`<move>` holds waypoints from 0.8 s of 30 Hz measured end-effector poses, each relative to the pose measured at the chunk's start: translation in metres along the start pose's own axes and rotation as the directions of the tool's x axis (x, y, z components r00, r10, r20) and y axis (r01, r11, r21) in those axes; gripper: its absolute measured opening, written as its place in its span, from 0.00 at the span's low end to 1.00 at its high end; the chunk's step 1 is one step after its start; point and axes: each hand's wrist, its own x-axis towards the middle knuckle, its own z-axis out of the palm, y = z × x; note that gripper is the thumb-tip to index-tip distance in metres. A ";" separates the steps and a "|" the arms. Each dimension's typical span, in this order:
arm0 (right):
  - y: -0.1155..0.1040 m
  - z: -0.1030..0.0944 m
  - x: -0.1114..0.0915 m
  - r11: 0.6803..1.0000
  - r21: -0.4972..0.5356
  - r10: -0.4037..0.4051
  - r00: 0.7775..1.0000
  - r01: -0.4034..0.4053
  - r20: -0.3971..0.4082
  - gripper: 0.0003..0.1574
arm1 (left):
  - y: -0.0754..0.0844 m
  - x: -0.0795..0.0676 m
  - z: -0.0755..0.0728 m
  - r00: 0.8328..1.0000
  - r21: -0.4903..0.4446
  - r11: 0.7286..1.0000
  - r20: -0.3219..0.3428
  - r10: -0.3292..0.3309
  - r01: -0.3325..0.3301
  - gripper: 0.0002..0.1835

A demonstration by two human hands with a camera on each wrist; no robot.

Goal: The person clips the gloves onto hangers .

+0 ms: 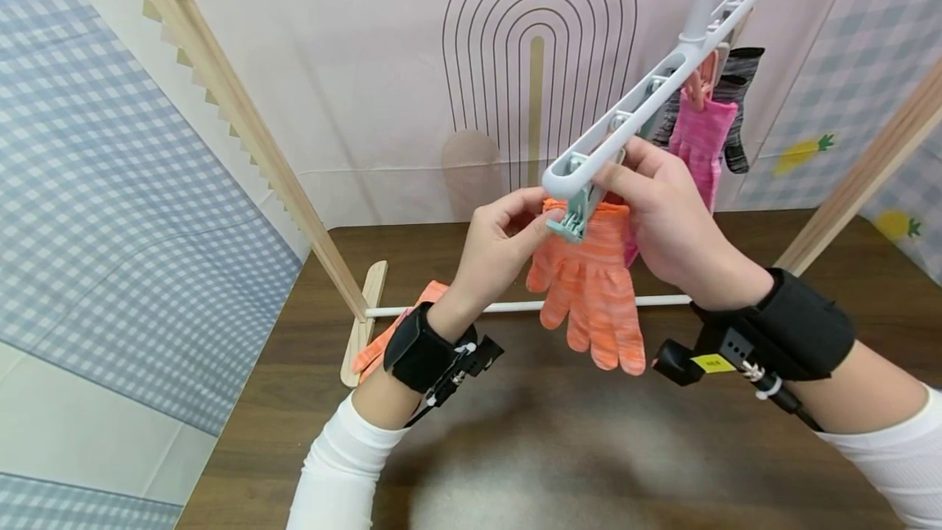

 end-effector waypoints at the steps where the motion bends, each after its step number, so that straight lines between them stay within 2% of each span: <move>1: 0.000 0.000 0.000 1.000 -0.001 0.004 1.000 -0.004 0.003 0.11 | -0.001 -0.001 -0.001 1.000 -0.006 1.000 0.002 -0.008 0.008 0.14; 9: 0.000 -0.001 -0.003 0.998 -0.008 0.055 0.998 -0.054 0.034 0.16 | -0.008 -0.005 -0.007 0.999 -0.038 0.998 0.012 -0.044 0.044 0.13; 19: 0.005 -0.010 -0.005 0.995 -0.006 0.098 0.995 -0.098 0.021 0.17 | -0.025 -0.010 -0.019 0.996 0.055 0.995 -0.053 -0.075 0.078 0.11; 24: 0.009 -0.013 -0.006 0.994 -0.012 0.106 0.994 -0.106 0.003 0.17 | -0.034 -0.014 -0.026 0.993 0.067 0.993 -0.071 -0.090 0.094 0.10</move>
